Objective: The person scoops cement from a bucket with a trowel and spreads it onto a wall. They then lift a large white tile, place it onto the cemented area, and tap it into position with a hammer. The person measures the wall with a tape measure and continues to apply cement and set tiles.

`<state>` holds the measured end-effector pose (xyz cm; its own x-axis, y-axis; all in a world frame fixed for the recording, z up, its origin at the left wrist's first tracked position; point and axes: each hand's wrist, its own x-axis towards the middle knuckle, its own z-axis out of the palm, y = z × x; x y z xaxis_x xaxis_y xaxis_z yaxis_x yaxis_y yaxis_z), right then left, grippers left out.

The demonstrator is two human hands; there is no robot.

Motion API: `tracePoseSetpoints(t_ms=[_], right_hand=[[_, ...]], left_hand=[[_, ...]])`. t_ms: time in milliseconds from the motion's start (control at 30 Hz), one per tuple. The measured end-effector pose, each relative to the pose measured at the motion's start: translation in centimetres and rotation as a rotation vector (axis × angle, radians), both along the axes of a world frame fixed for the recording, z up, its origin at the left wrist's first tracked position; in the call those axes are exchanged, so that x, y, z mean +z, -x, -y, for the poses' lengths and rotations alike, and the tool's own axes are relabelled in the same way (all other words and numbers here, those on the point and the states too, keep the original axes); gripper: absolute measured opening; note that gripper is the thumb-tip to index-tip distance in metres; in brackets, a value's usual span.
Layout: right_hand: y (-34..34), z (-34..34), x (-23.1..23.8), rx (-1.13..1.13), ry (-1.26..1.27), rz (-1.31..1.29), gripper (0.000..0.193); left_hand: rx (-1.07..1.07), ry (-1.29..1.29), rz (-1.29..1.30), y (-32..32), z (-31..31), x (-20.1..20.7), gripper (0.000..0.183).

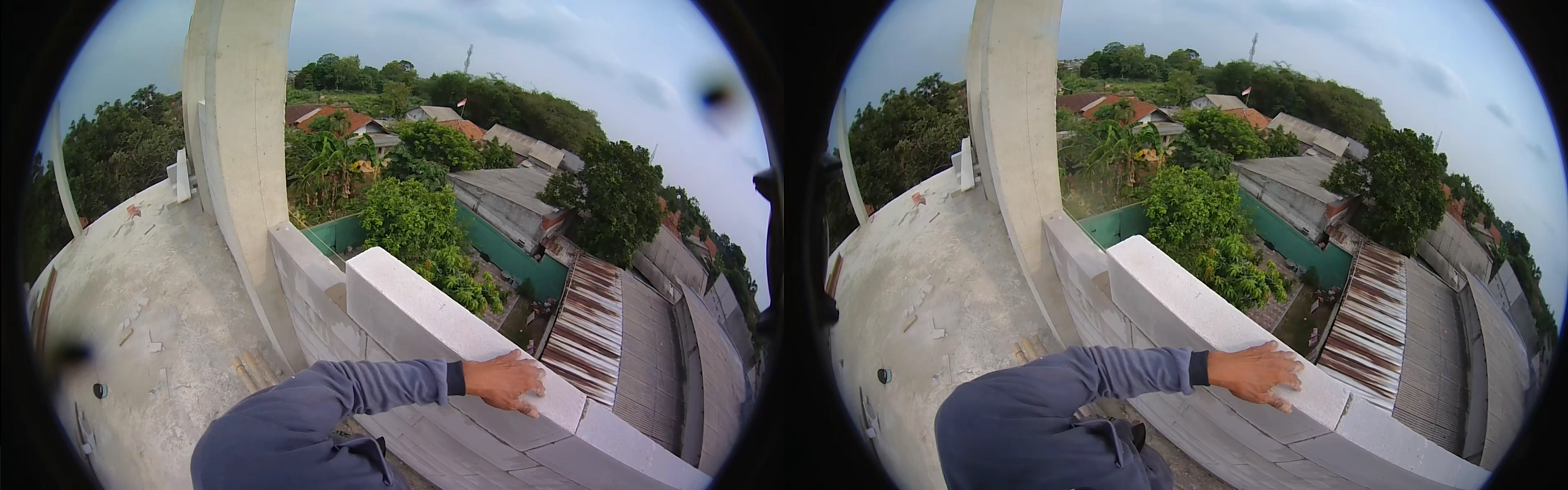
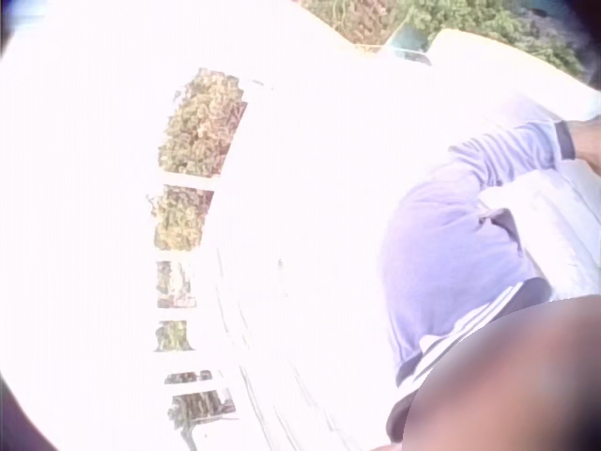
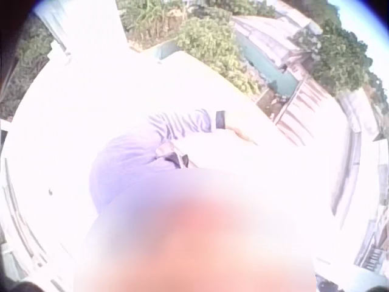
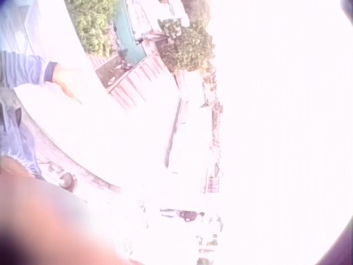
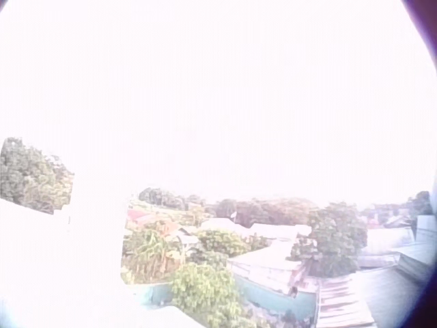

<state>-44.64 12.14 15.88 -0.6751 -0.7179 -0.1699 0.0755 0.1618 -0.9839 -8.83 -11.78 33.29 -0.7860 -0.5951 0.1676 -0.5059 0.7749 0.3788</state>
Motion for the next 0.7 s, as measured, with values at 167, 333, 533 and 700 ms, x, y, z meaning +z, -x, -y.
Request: tracePoseSetpoints(t_ms=[167, 333, 533, 700], right_hand=[[-3.2, 5.6, 2.1, 0.259, -0.035, 0.025, 0.050], [-3.2, 7.5, 2.0, 0.322, -0.047, 0.018, 0.051], [-1.8, 6.5, 1.8, 0.290, -0.064, 0.024, 0.053], [1.8, 4.2, -0.6, 0.164, -0.074, 0.066, 0.054]], left_hand=[[-0.046, -0.117, -0.018, -0.7, -0.1, 0.6, 0.071], [-0.071, -0.158, 0.017, -0.8, 0.2, 0.7, 0.073], [-0.066, -0.161, 0.031, -0.5, 0.1, 0.7, 0.075], [-0.060, -0.180, 0.032, -0.8, 0.1, 0.8, 0.077]])
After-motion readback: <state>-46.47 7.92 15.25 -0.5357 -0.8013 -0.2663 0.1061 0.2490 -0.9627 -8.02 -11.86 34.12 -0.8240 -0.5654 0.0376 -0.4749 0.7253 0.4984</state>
